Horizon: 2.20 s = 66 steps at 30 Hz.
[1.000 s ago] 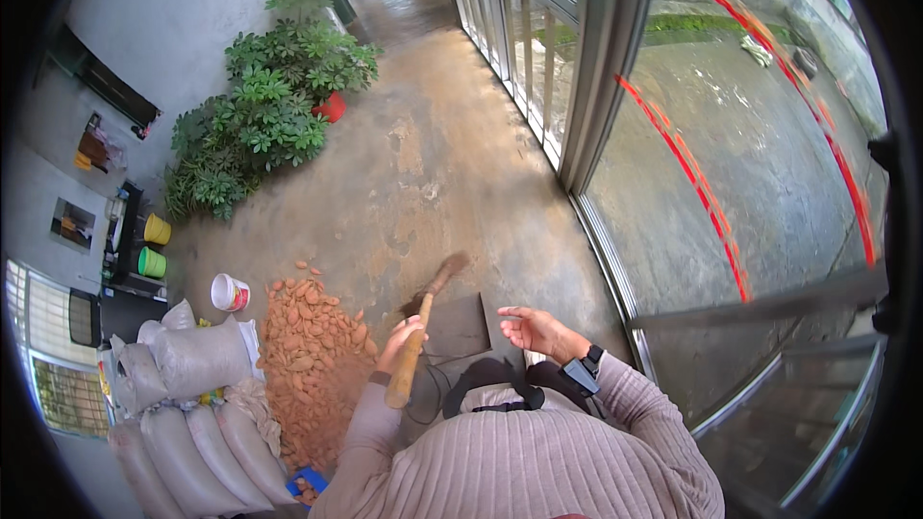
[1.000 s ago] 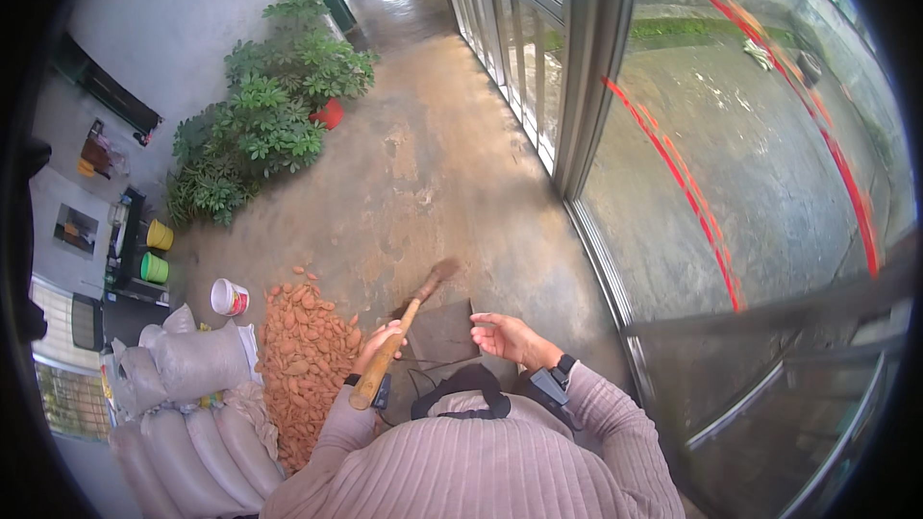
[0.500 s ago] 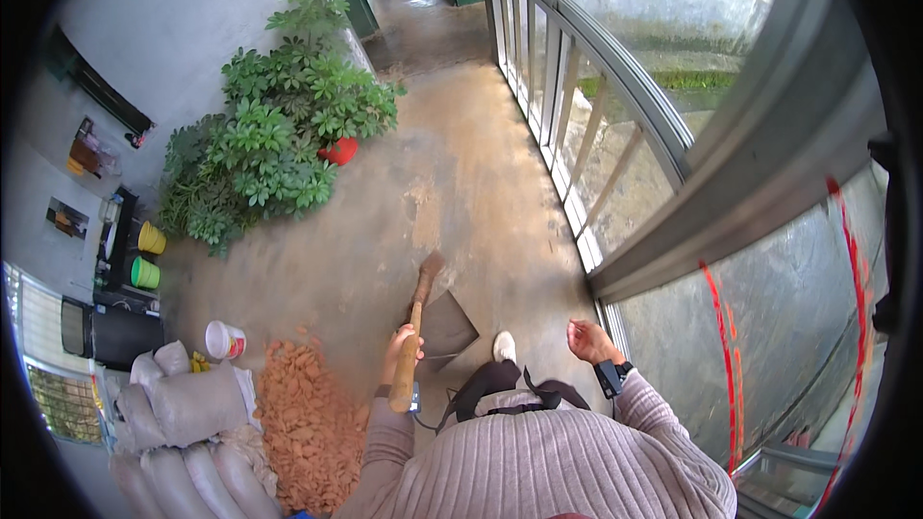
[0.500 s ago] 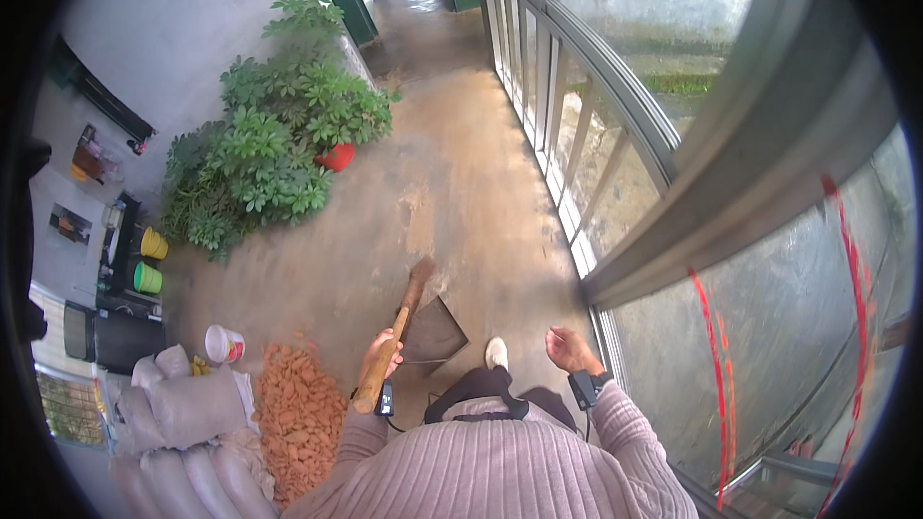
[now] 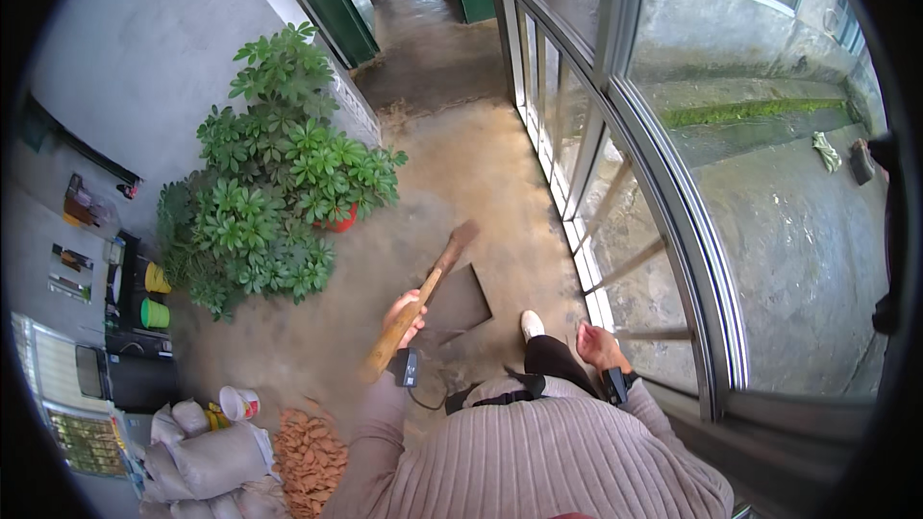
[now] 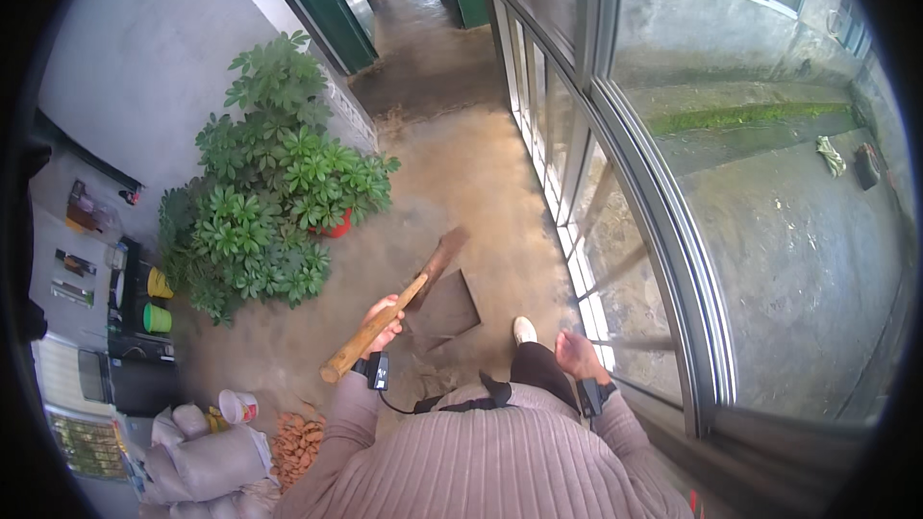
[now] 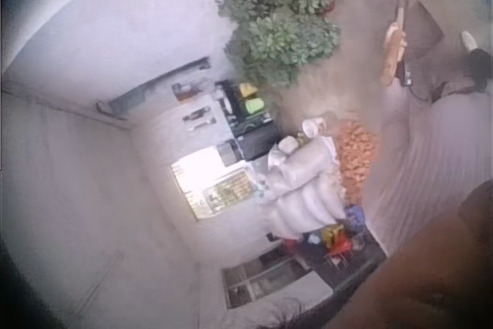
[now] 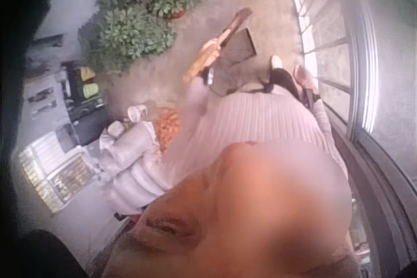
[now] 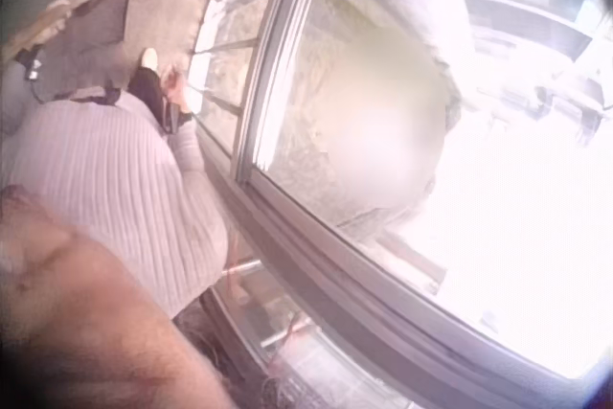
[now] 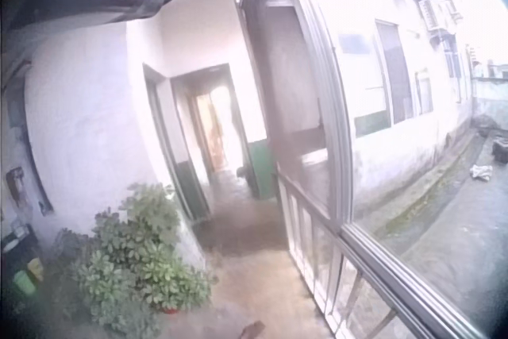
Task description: The person sweeps a concrete floor with a broom and dustpan, moving from an outdoor corridor into a bedroom. They gather debris into the dustpan and continue sweeping around furniture and under a bed.
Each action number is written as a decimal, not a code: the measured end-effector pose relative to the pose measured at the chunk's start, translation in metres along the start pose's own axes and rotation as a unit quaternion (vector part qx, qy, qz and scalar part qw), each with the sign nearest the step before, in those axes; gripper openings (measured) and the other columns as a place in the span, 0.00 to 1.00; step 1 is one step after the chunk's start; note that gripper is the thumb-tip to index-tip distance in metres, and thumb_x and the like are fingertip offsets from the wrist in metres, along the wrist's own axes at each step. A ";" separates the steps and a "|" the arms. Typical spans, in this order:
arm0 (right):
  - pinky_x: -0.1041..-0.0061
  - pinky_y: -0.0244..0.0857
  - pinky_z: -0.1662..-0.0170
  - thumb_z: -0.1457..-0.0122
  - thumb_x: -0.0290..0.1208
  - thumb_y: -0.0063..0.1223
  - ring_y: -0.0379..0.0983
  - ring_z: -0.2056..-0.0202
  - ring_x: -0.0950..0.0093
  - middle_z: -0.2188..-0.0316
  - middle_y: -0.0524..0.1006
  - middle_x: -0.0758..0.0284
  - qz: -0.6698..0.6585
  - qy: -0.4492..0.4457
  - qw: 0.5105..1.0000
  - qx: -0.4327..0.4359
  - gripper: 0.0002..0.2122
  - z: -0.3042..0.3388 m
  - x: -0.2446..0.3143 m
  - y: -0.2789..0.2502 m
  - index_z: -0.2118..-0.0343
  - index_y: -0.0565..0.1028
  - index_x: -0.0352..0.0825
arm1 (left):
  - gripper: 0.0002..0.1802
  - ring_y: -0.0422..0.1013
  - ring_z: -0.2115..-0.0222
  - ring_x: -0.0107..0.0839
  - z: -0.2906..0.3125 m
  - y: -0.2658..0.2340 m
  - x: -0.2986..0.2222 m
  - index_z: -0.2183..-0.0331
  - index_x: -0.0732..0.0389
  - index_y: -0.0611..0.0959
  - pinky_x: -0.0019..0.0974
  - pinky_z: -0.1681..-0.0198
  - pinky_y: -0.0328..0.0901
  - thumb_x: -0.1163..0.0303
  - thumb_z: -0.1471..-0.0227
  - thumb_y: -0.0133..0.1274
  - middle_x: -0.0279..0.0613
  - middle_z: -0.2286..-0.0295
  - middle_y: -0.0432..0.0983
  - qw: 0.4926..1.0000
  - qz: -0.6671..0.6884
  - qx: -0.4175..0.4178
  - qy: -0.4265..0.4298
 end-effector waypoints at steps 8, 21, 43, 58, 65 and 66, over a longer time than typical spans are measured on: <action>0.80 0.69 0.73 0.41 0.27 0.41 0.72 0.77 0.77 0.78 0.74 0.69 0.149 0.073 0.977 0.132 0.06 -0.139 0.077 0.312 0.65 0.70 0.34 | 0.14 0.56 0.91 0.20 -0.159 0.102 -0.170 0.61 0.56 0.69 0.25 0.85 0.56 0.67 0.52 0.50 0.42 0.81 0.69 0.995 0.083 0.047 0.034; 0.82 0.69 0.75 0.42 0.26 0.44 0.72 0.76 0.79 0.78 0.72 0.69 0.073 -0.002 0.995 0.071 0.05 -0.328 0.247 0.576 0.65 0.70 0.33 | 0.12 0.60 0.89 0.23 -0.488 0.210 -0.416 0.63 0.55 0.72 0.25 0.86 0.56 0.65 0.52 0.51 0.41 0.80 0.70 0.995 0.031 0.084 0.034; 0.80 0.69 0.71 0.41 0.28 0.39 0.71 0.75 0.78 0.75 0.73 0.70 0.163 0.092 0.967 0.174 0.08 -0.750 0.404 1.195 0.62 0.70 0.34 | 0.09 0.69 0.74 0.31 -0.952 0.280 -0.873 0.65 0.60 0.74 0.28 0.81 0.61 0.69 0.49 0.48 0.37 0.62 0.67 0.989 0.067 0.058 0.117; 0.81 0.70 0.72 0.43 0.25 0.40 0.72 0.75 0.78 0.76 0.74 0.70 0.035 -0.025 0.999 0.031 0.07 -0.965 0.569 1.435 0.65 0.71 0.35 | 0.15 0.64 0.89 0.25 -1.307 0.304 -1.167 0.63 0.53 0.72 0.23 0.88 0.56 0.61 0.55 0.52 0.37 0.82 0.70 0.998 -0.009 0.028 0.049; 0.81 0.69 0.72 0.42 0.27 0.42 0.71 0.74 0.78 0.76 0.73 0.70 0.065 0.031 0.995 0.066 0.06 -1.123 0.602 1.641 0.64 0.71 0.34 | 0.13 0.62 0.90 0.25 -1.475 0.325 -1.308 0.64 0.54 0.73 0.25 0.89 0.57 0.66 0.55 0.52 0.40 0.83 0.70 0.996 0.071 0.036 0.028; 0.81 0.68 0.72 0.42 0.27 0.42 0.71 0.74 0.78 0.76 0.73 0.70 0.086 0.041 0.992 0.087 0.06 -1.140 0.603 1.681 0.64 0.71 0.35 | 0.12 0.61 0.90 0.25 -1.494 0.330 -1.335 0.65 0.55 0.73 0.26 0.88 0.58 0.67 0.55 0.52 0.41 0.82 0.70 0.994 0.093 0.029 0.051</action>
Point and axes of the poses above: each hand's wrist, its own z-axis away from the middle knuckle, its own y-axis out of the palm, x = y × z, the point moved 9 cm from there along -z, towards the middle knuckle
